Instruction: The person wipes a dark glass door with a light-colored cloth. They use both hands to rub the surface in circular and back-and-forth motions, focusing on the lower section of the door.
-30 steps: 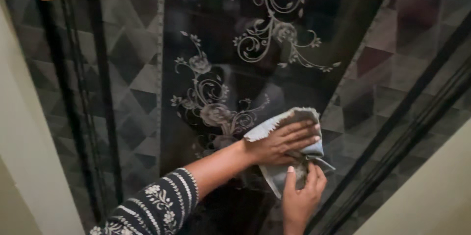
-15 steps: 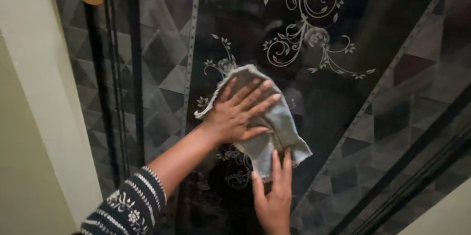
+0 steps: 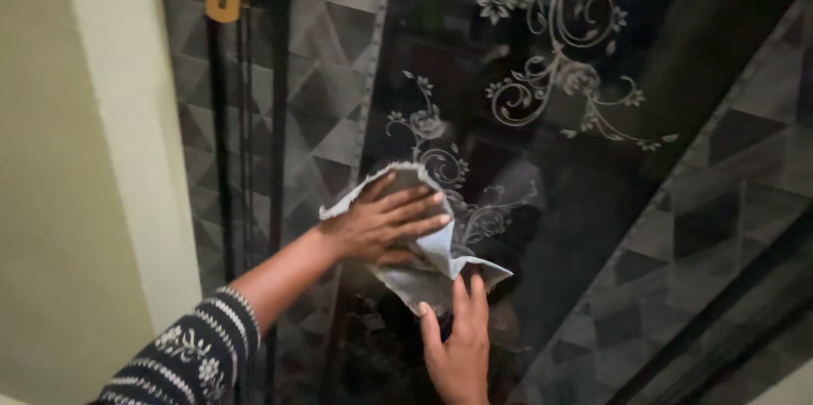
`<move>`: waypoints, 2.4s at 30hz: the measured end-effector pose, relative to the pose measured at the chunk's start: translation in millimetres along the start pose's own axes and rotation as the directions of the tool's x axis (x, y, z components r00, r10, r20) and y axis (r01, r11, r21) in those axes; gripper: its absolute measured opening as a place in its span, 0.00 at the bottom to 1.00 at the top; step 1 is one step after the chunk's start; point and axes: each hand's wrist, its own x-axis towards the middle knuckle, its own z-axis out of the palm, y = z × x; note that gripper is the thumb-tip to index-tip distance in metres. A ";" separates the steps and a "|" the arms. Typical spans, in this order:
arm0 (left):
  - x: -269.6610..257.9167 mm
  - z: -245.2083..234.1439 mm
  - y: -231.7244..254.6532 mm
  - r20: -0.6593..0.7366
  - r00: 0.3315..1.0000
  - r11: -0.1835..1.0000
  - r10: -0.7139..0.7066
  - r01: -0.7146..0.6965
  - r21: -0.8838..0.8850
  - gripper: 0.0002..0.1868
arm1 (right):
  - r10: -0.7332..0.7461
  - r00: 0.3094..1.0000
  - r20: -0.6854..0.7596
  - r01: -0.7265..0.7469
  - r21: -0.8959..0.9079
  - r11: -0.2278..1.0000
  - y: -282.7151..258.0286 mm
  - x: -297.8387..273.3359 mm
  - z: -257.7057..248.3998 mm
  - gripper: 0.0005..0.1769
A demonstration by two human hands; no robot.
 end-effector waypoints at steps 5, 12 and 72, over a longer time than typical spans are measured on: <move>14.6 -33.1 -53.2 0.014 0.998 0.993 -0.066 0.065 0.103 0.45 | 0.071 0.993 0.094 -0.073 0.020 0.997 -15.2 4.4 12.9 0.40; -9.3 -36.0 -67.6 -0.222 0.826 0.833 -0.517 0.546 0.092 0.49 | -0.053 0.991 0.119 0.032 0.175 0.984 -37.5 10.4 22.1 0.40; 36.1 -18.2 152.8 0.073 0.723 0.498 -0.687 0.541 -0.678 0.28 | 0.053 0.919 -0.391 -0.206 -0.362 0.909 80.3 20.8 -3.8 0.43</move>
